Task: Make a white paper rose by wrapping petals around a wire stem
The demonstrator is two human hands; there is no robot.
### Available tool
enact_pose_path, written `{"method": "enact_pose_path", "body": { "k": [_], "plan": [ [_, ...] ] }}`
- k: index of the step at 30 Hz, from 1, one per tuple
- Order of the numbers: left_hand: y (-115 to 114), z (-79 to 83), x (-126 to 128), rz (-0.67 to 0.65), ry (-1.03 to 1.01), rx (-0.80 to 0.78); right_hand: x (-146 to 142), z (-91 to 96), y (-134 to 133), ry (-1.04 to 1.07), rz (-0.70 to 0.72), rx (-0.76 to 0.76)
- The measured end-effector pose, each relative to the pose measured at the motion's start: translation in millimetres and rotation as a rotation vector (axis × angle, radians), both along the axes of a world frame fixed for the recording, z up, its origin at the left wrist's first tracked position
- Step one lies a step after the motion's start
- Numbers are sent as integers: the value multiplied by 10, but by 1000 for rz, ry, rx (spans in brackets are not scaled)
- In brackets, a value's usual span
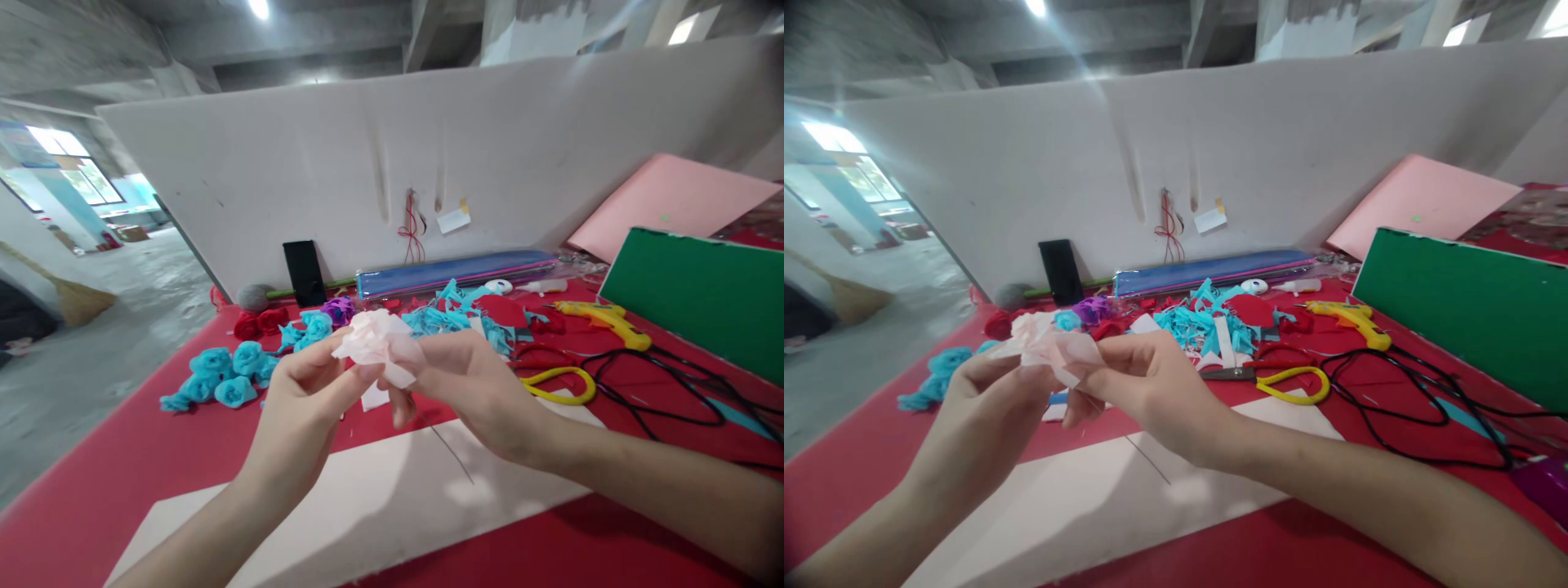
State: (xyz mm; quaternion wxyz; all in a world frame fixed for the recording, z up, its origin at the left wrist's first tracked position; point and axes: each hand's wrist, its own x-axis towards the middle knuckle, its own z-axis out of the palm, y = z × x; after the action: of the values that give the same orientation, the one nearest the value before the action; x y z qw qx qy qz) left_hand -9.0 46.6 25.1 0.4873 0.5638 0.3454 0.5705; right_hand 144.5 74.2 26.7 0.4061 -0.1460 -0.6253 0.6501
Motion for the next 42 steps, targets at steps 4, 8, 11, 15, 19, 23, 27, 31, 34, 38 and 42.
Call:
{"method": "enact_pose_path", "body": {
  "k": [4, 8, 11, 15, 19, 23, 27, 31, 34, 38, 42],
  "plan": [
    [-5, 17, 20, -24, -11, -17, 29, 36, 19, -43, 51, -7],
    [-15, 20, 42, -28, -14, -20, 38, 38, 35, -44, 96, -26],
    [-29, 14, 50, -13, -12, -21, 41, 43, 41, -62, 97, -19],
    [-40, 10, 62, 56, -17, -20, 46, 91, 35, -124, 43, 5],
    [-31, 3, 73, 134, -8, -18, 58, 135, 11, -175, 32, 46],
    [-11, -28, 73, 226, 7, -22, 63, 137, -18, -201, 29, 112],
    [-4, -67, 62, 294, 57, -18, 50, 103, -38, -244, -129, 277],
    [-20, -79, 39, 305, 138, -3, 43, 82, -45, -310, -252, 396],
    [-25, -66, 23, 284, 201, 11, 55, 100, -40, -372, -280, 441],
    [-5, -30, 17, 221, 268, 34, 86, 142, -13, -429, -249, 441],
    [8, 22, 3, 155, 347, 65, 123, 166, 33, -533, -253, 517]
  ]
}}
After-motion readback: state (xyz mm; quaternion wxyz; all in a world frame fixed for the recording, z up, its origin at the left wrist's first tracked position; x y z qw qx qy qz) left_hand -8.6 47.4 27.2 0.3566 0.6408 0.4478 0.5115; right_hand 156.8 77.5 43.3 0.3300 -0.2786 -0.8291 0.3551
